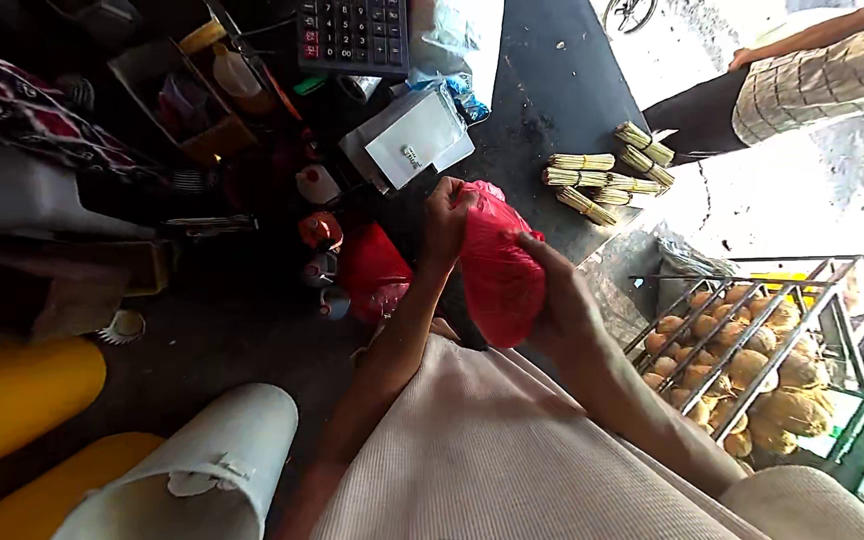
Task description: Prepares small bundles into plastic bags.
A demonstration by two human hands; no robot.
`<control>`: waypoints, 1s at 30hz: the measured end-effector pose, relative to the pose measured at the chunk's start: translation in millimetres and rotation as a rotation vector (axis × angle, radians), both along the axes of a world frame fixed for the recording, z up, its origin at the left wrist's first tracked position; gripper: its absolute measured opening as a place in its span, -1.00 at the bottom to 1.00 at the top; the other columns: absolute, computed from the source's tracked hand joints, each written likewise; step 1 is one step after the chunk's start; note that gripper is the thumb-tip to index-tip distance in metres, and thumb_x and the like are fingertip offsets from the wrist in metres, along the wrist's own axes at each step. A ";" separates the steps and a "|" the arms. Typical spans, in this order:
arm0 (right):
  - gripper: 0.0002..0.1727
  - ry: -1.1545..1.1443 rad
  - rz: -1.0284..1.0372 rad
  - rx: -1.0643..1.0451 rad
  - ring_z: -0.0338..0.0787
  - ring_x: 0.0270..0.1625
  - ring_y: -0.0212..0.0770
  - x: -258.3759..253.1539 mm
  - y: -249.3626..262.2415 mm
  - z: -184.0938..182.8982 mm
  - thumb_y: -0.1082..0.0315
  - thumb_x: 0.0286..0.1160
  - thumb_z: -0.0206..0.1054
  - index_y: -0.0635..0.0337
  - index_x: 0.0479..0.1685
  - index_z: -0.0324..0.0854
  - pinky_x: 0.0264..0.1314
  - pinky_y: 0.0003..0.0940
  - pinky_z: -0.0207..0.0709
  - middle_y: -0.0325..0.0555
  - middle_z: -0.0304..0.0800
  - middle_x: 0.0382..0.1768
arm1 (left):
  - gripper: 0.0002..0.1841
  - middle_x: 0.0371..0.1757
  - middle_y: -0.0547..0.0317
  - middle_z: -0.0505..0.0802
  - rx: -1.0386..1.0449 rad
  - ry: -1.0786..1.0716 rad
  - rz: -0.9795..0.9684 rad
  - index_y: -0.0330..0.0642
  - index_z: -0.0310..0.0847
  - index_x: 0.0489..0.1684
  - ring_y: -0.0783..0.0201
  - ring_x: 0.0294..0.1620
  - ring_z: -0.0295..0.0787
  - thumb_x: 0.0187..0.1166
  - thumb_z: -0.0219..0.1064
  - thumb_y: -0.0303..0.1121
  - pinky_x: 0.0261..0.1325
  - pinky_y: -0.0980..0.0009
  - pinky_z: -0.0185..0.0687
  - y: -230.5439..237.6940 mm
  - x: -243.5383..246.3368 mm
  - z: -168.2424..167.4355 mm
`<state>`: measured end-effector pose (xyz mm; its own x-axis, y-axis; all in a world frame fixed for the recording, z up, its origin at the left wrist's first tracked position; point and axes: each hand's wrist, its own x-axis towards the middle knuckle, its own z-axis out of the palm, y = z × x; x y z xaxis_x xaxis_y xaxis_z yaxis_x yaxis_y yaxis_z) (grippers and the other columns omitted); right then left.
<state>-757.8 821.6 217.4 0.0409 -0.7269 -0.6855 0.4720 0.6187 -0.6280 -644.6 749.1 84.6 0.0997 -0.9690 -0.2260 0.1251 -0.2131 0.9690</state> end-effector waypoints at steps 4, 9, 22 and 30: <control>-0.66 -0.106 -0.107 0.072 0.85 0.00 -0.12 18.3 -7.0 -46.7 0.09 0.76 0.13 0.12 0.22 0.59 0.04 -0.08 0.77 0.01 0.82 -0.03 | -0.81 -0.29 0.14 0.82 -0.150 -0.141 -0.103 -0.23 0.70 -0.04 0.35 -0.29 0.77 0.68 0.22 -0.33 -0.14 0.31 0.72 13.4 23.4 0.4; -0.73 -0.198 -0.314 -0.008 0.80 0.01 -0.15 27.3 -39.2 -81.5 0.16 0.75 0.05 0.10 0.11 0.53 0.09 -0.09 0.73 -0.05 0.76 -0.08 | -0.77 -0.21 0.01 0.88 -0.185 -0.466 -0.208 -0.20 0.70 0.10 0.17 -0.26 0.85 0.72 0.30 -0.26 -0.13 0.12 0.77 50.3 55.7 16.4; -0.66 0.639 0.369 -0.482 0.82 0.01 -0.13 -23.3 -63.3 -84.8 0.36 0.73 0.05 0.28 0.36 0.46 0.11 -0.10 0.77 0.05 0.75 0.00 | -0.78 -0.06 0.13 0.82 -0.256 -0.032 -0.124 -0.22 0.62 0.15 0.34 -0.13 0.79 0.70 0.31 -0.33 -0.04 0.35 0.78 54.4 25.4 36.9; -0.72 1.703 1.684 -0.828 0.78 0.05 0.19 -60.5 -73.6 13.8 0.22 0.72 0.20 0.24 -0.08 0.73 0.40 0.32 0.41 0.10 0.81 -0.18 | -0.63 -0.15 -0.16 0.81 -0.519 -0.619 -0.261 -0.35 0.59 0.26 -0.01 -0.18 0.79 0.66 0.27 -0.26 -0.08 -0.03 0.72 19.4 31.9 92.5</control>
<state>-818.3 748.1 231.2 0.5487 -0.6873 -0.4760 -0.7707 -0.6364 0.0305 -612.8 768.5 177.1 -0.1824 -0.9439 0.2752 -0.4516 0.3290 0.8293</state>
